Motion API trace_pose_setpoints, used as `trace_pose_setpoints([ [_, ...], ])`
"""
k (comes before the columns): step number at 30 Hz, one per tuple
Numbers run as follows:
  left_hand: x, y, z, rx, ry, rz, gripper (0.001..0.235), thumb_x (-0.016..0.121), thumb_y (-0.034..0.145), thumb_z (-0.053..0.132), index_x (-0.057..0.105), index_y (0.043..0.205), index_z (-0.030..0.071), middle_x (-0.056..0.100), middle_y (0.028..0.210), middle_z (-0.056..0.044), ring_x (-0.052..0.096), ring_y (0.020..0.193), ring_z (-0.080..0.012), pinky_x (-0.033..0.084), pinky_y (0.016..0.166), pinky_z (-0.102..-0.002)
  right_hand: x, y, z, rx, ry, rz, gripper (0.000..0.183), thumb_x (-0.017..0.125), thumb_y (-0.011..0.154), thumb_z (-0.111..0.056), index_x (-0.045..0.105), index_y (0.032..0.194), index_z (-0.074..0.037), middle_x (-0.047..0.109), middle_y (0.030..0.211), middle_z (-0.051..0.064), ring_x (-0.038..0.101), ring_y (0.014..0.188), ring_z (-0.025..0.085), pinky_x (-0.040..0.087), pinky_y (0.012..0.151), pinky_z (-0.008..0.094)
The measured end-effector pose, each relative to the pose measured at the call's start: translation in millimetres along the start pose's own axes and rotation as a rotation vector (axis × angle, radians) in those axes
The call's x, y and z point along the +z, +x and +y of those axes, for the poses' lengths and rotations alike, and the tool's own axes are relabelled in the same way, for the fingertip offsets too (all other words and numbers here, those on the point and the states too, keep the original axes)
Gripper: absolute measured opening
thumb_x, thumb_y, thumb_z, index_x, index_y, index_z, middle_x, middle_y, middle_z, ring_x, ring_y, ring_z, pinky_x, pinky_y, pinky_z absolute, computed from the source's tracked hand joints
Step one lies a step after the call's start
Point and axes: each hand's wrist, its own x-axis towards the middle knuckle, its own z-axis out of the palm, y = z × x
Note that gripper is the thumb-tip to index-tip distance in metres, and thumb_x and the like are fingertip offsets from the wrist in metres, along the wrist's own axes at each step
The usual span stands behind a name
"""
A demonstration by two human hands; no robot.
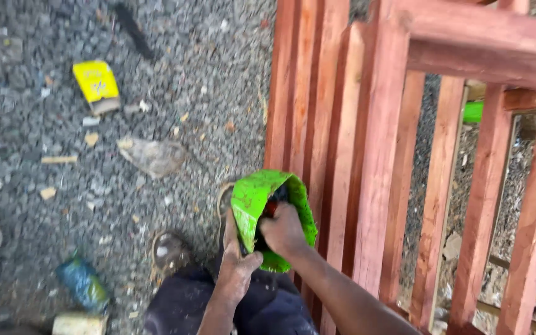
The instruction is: The person applies a reddish-brown stain to a wooden frame using a cloth. They dip the cloth into a green container filled with the stain and wipe it onto the wood surfaces. The person moves around the frame to cover different sections.
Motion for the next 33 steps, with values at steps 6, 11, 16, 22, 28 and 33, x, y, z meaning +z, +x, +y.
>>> trace_pose_setpoints([
  [6,13,34,11,0.155,-0.101,-0.035,0.118,0.078,0.072,0.023,0.007,0.165,0.01,0.029,0.166,-0.013,0.034,0.149,-0.0238,0.035,0.117,-0.041,-3,43,52,-0.352,-0.649,-0.255,0.059,0.057,0.062,-0.008,0.062,0.119,0.002,0.064,0.115,0.032,0.05,0.114,0.055,0.04,0.102,0.059],
  [11,-7,71,-17,0.158,0.002,0.038,0.124,0.078,0.064,0.027,0.008,0.164,0.004,0.026,0.164,-0.016,0.035,0.146,-0.0248,0.037,0.116,-0.04,-32,67,10,-0.113,-0.644,-0.356,0.033,0.056,0.07,0.002,0.071,0.1,-0.001,0.075,0.096,0.019,0.07,0.086,0.04,0.057,0.077,0.047],
  [16,11,89,-5,0.072,0.001,0.059,0.119,0.061,0.064,0.013,-0.001,0.165,0.011,0.025,0.165,-0.013,0.033,0.144,-0.0262,0.037,0.114,-0.041,-67,63,-42,-0.026,-0.334,-0.395,0.063,0.047,0.075,0.013,0.074,0.123,-0.018,0.076,0.109,0.009,0.056,0.079,0.021,0.044,0.071,0.03],
  [22,33,111,-1,0.14,0.048,0.176,0.126,0.066,0.056,0.008,0.004,0.165,0.003,0.007,0.164,-0.031,0.013,0.152,-0.0484,0.021,0.122,-0.061,-64,107,8,0.094,0.228,-0.228,0.046,0.057,0.076,0.018,0.071,0.119,0.008,0.071,0.09,0.023,0.069,0.081,0.027,0.061,0.083,0.039],
  [28,26,126,-4,0.076,0.234,0.18,0.119,0.067,0.064,0.014,0.006,0.167,0.007,0.003,0.165,-0.033,0.006,0.154,-0.0504,0.013,0.124,-0.061,-83,109,-11,0.045,0.4,-0.191,0.041,0.075,0.085,0.007,0.07,0.125,0.002,0.074,0.092,0.02,0.071,0.078,0.022,0.065,0.074,0.039],
  [33,45,122,9,0.062,0.198,0.247,0.114,0.066,0.068,0.012,0.01,0.167,0.012,0.009,0.164,-0.034,0.01,0.154,-0.049,0.017,0.124,-0.058,-98,134,24,0.051,0.312,-0.223,0.033,0.08,0.086,0.0,0.073,0.118,0.002,0.075,0.092,0.021,0.069,0.076,0.02,0.065,0.068,0.037],
])
